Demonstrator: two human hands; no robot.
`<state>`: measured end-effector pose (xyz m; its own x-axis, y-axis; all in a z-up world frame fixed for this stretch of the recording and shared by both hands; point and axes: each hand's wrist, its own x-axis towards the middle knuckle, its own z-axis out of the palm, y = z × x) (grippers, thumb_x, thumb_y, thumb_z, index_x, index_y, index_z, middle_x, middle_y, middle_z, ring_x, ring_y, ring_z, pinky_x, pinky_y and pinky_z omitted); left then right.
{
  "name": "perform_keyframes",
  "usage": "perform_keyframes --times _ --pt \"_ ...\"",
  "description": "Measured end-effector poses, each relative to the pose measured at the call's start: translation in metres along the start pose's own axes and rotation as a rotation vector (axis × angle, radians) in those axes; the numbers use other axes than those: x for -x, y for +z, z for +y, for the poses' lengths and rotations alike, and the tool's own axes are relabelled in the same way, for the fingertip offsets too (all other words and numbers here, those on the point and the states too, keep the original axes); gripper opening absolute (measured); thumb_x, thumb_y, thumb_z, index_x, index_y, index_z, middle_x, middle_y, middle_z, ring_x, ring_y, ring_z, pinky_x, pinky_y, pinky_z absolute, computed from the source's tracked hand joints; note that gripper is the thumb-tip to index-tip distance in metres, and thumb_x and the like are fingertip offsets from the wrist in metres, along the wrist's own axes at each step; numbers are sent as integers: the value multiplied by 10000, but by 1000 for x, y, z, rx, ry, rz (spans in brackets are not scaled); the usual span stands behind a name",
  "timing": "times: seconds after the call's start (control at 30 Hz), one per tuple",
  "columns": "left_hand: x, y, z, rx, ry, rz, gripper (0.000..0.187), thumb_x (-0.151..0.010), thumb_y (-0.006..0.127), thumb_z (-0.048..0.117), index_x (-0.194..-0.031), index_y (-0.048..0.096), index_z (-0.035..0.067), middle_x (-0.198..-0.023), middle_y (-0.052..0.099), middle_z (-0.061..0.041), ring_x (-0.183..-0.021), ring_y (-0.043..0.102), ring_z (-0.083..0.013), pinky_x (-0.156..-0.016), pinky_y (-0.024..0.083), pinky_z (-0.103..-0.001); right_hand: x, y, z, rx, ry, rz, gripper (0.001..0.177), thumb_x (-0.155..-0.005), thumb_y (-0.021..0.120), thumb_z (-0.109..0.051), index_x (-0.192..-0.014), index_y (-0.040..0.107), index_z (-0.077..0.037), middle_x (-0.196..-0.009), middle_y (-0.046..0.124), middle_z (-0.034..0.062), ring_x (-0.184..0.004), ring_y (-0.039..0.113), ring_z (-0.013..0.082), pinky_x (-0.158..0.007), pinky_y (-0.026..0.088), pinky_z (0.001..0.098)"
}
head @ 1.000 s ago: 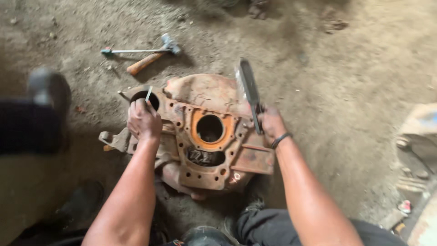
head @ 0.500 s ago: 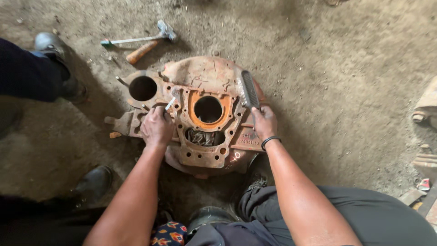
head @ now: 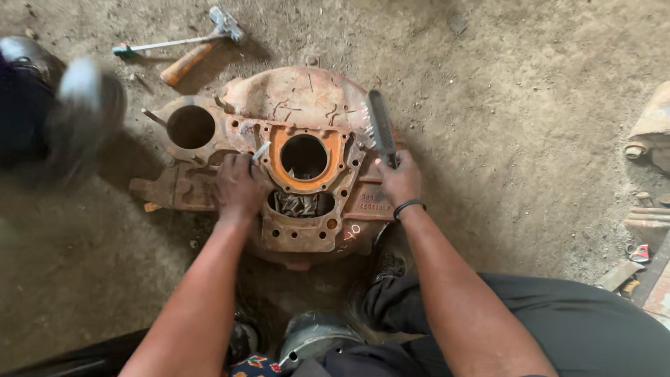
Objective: The person scrubs the surface of a rusty engine block using a metal file. They work on the flat surfaces and around the circular openings of the part while sitting on the floor.
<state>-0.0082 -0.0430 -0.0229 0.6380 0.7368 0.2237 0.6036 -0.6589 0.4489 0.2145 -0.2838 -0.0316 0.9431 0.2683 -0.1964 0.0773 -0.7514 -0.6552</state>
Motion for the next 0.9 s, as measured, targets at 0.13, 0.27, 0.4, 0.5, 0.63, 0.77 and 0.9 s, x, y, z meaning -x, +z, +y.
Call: perform_keyframes --times 0.13,0.27,0.4,0.5,0.63,0.77,0.9 --pt "7 -5 9 14 -22 -54 230 -911 659 184 -1105 692 65 -1036 666 -144 -922 671 -370 -749 524 -521 26 -2 -13 136 -12 -44 422 -865 737 -387 -1086 600 -54 -972 739 200 -927 710 406 -808 541 500" --pt "11 -8 21 20 -18 -101 162 -916 664 227 -1001 702 94 -1034 684 -126 -954 677 -369 -777 520 -543 51 -4 -20 120 -49 -93 399 -856 707 -364 -1073 570 -58 -997 735 218 -953 706 426 -841 540 527" --pt "18 -19 26 31 -23 -195 199 -913 663 274 -959 698 83 -1059 683 -138 -960 664 -396 -798 515 -553 66 0 -17 201 -70 -103 473 -848 701 -359 -1168 534 -54 -995 717 269 -958 681 469 -854 525 558" --pt "18 -18 28 15 21 -217 259 -948 635 323 -1005 698 78 -1069 682 -150 -976 670 -393 -846 520 -538 73 10 -11 265 -44 -172 495 -842 718 -361 -1168 547 -31 -1025 709 292 -988 677 473 -874 531 555" --pt "14 -18 44 37 -48 -318 305 -959 600 372 -1006 729 99 -1067 690 -161 -988 671 -393 -863 521 -526 95 42 0 295 -14 -257 523 -833 760 -397 -1138 590 -7 -1073 699 291 -1024 675 458 -889 536 538" --pt "5 -19 70 129 -172 -326 374 -980 596 420 -1003 760 84 -1019 719 -200 -980 671 -423 -860 524 -524 108 66 11 130 -297 -118 497 -790 772 -371 -1116 616 -30 -1076 721 253 -1020 682 449 -859 541 532" --pt "2 -24 69 290 -262 -236 387 -980 597 414 -1056 779 81 -922 730 -232 -917 686 -429 -816 526 -509 116 80 -10 27 -360 -326 521 -829 744 -414 -1205 606 -81 -1062 724 235 -994 687 443 -842 548 526"
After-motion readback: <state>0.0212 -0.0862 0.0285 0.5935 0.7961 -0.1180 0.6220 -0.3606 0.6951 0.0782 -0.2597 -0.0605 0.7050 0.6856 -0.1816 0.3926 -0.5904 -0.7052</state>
